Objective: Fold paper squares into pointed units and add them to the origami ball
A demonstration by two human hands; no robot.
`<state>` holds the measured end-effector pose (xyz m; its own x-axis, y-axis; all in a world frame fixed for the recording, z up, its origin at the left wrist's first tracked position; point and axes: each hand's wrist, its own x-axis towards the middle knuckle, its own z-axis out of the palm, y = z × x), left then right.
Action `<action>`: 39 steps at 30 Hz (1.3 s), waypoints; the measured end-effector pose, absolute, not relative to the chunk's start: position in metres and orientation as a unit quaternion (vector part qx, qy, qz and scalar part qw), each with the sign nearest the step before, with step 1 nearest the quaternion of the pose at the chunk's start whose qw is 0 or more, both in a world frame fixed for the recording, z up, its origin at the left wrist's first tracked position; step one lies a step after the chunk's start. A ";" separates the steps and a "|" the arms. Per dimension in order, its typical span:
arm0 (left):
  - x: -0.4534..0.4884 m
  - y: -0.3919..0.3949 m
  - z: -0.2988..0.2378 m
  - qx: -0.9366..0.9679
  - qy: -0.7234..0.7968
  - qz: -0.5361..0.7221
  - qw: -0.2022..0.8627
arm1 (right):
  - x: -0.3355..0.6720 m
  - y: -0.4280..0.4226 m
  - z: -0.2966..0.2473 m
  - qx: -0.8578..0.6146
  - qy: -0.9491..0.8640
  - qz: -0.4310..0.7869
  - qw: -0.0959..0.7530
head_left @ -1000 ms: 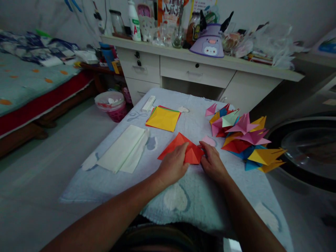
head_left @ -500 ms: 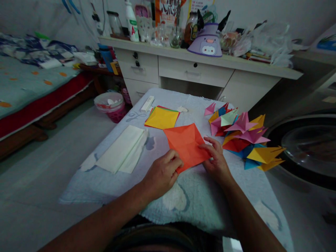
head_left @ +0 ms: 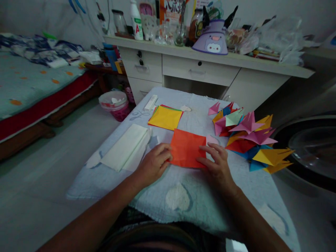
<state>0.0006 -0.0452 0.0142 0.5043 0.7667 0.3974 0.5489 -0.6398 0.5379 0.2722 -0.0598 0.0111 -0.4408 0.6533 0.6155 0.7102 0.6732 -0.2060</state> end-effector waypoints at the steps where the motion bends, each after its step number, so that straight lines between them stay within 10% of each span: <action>1: -0.001 -0.044 0.012 0.856 0.395 0.303 0.136 | 0.270 -0.061 0.010 -0.393 -0.861 -0.029 0.321; 8: -0.010 -0.046 0.013 0.877 0.431 0.212 0.018 | 0.254 -0.061 0.007 -0.352 -0.905 0.065 0.229; 39: -0.015 -0.048 0.004 0.813 0.522 0.212 0.149 | 0.249 -0.040 0.006 -0.533 -0.770 0.267 0.229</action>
